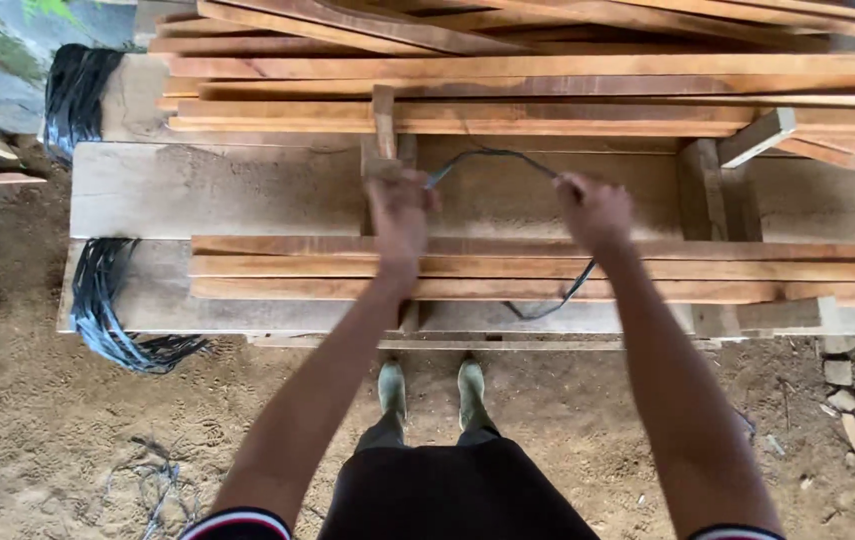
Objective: The person aligns wooden planks on a platform and then wraps a black strap around the bundle, pulling it tight and securing it by hand.
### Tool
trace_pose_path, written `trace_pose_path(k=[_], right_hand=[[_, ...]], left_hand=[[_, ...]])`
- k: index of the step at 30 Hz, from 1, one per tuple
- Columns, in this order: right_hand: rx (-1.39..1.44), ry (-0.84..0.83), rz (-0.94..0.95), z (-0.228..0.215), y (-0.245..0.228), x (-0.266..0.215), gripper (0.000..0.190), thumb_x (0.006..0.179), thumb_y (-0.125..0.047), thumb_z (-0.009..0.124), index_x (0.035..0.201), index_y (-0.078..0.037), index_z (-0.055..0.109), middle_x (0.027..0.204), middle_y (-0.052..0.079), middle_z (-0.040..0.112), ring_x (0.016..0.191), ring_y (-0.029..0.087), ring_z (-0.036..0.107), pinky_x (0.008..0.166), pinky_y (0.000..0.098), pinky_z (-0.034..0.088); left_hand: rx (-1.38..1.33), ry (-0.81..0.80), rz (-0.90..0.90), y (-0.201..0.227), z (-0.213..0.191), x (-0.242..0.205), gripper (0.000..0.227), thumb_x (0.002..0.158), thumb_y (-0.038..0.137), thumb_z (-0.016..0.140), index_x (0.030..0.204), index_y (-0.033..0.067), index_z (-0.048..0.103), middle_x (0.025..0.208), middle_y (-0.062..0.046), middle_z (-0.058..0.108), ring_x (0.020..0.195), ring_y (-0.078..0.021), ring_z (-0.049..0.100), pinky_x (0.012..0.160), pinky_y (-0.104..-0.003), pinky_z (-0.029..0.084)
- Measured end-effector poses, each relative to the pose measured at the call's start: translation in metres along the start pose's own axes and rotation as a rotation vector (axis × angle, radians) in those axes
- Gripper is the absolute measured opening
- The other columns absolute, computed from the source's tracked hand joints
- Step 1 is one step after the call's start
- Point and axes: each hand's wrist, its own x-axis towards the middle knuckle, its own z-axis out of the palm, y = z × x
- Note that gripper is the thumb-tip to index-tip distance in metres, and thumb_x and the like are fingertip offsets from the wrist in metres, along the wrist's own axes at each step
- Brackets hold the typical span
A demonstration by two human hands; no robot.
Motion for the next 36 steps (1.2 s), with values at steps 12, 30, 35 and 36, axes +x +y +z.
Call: trace_pose_path(k=[12,30,35,36], right_hand=[[-0.096,0.115,-0.091,0.054,-0.017,-0.027,0.021,0.103,-0.033,0.055,0.098,-0.022,0.072,0.072,0.007,0.068,0.066,0.032,0.074,0.057,0.0493,0.060],[0.019,-0.750,0.294,0.020,-0.032,0.005,0.033,0.095,-0.037,0.051,0.102,-0.019,0.078,0.101,0.014,0.078,0.104,0.043,0.074,0.089,0.0540,0.059],[0.092,-0.807,0.022,0.075,-0.008,0.022,0.021,0.085,-0.019,0.061,0.086,-0.007,0.077,0.081,0.018,0.076,0.085,0.039,0.077,0.082,0.0515,0.060],[0.091,-0.806,0.024,0.064,-0.019,0.025,0.021,0.085,-0.019,0.061,0.086,-0.007,0.077,0.081,0.018,0.076,0.085,0.039,0.077,0.082,0.0515,0.060]], left_hand=[[1.917,-0.795,0.713,-0.055,-0.004,-0.056,0.108,0.073,0.094,0.050,0.135,0.0058,0.047,0.128,-0.014,0.054,0.129,-0.0278,0.052,0.115,-0.050,0.034],[1.993,-0.923,0.583,-0.073,-0.002,-0.046,0.115,0.057,0.082,0.071,0.141,0.0083,0.044,0.125,-0.012,0.054,0.124,-0.0288,0.052,0.108,-0.048,0.038],[1.960,-0.903,0.619,-0.067,0.000,-0.051,0.118,0.052,0.079,0.078,0.141,0.0080,0.046,0.121,-0.013,0.056,0.119,-0.0293,0.056,0.108,-0.047,0.037],[1.959,-0.905,0.619,-0.067,0.005,-0.049,0.118,0.052,0.079,0.078,0.141,0.0080,0.046,0.121,-0.013,0.056,0.119,-0.0293,0.056,0.108,-0.047,0.037]])
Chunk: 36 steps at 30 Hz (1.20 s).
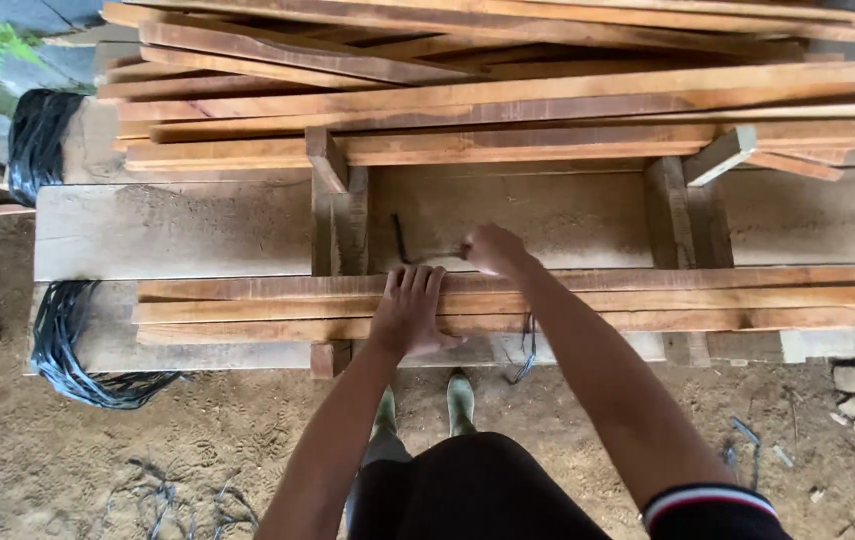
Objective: The person aligns wooden planks on a platform and then wraps a black strap around the bundle, pulling it tight and securing it by hand.
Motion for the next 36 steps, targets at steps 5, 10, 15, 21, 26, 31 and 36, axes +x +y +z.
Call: trace_pose_path(k=[5,10,15,21,26,31,36], right_hand=[[0.124,-0.021,-0.018,-0.007,-0.036,-0.007,0.020,0.086,-0.007,0.062,0.091,0.006,0.075,0.084,0.028,0.074,0.089,0.046,0.075,0.080,0.0534,0.059],[0.027,0.080,-0.110,-0.016,-0.033,-0.014,0.019,0.084,-0.003,0.063,0.095,0.004,0.076,0.089,0.029,0.073,0.092,0.049,0.074,0.081,0.0538,0.059],[0.100,0.098,-0.066,-0.006,-0.035,-0.010,0.027,0.085,-0.016,0.065,0.102,0.002,0.075,0.101,0.031,0.073,0.100,0.050,0.072,0.088,0.0568,0.059],[0.081,0.042,-0.034,-0.009,-0.036,-0.011,0.031,0.086,-0.021,0.063,0.103,0.001,0.077,0.100,0.031,0.074,0.099,0.050,0.073,0.086,0.0567,0.060],[0.129,-0.027,0.005,0.005,-0.023,0.006,0.044,0.085,-0.026,0.062,0.119,0.000,0.074,0.112,0.030,0.072,0.109,0.047,0.071,0.093,0.0559,0.057],[0.162,-0.184,-0.028,-0.007,-0.025,-0.004,0.048,0.083,-0.019,0.055,0.120,0.009,0.068,0.119,0.038,0.066,0.118,0.051,0.065,0.100,0.0591,0.053],[0.114,-0.280,-0.031,0.005,-0.012,0.014,0.054,0.083,-0.020,0.052,0.120,0.017,0.065,0.121,0.042,0.065,0.120,0.053,0.063,0.100,0.0597,0.051]], left_hand=[[0.004,-0.061,-0.026,-0.001,0.010,-0.005,0.123,0.050,0.079,0.077,0.145,0.0112,0.040,0.129,-0.011,0.053,0.128,-0.0265,0.051,0.114,-0.046,0.032],[0.120,0.296,0.159,-0.002,0.041,-0.006,0.113,0.058,0.079,0.066,0.147,0.0102,0.052,0.139,-0.012,0.056,0.136,-0.0266,0.050,0.117,-0.052,0.033],[0.201,0.374,0.373,0.018,0.116,-0.034,0.030,0.081,0.044,0.070,0.099,0.0200,0.071,0.098,-0.007,0.063,0.092,-0.0282,0.063,0.097,-0.061,0.047],[-0.026,0.410,0.527,0.045,0.153,-0.082,0.019,0.093,0.018,0.055,0.109,0.0191,0.066,0.111,-0.003,0.061,0.104,-0.0219,0.061,0.094,-0.039,0.048],[-0.196,0.244,-0.087,0.023,0.283,-0.064,0.034,0.087,0.036,0.070,0.114,0.0157,0.068,0.103,-0.013,0.062,0.088,-0.0413,0.068,0.065,-0.054,0.054],[-0.168,0.262,-0.407,0.032,0.290,-0.022,0.025,0.084,0.046,0.068,0.084,0.0214,0.070,0.074,-0.006,0.064,0.070,-0.0340,0.068,0.056,-0.049,0.052],[-0.478,-0.165,-0.710,0.019,0.338,-0.013,0.051,0.087,0.064,0.061,0.119,0.0254,0.063,0.118,-0.003,0.061,0.113,-0.0264,0.057,0.096,-0.046,0.038]])
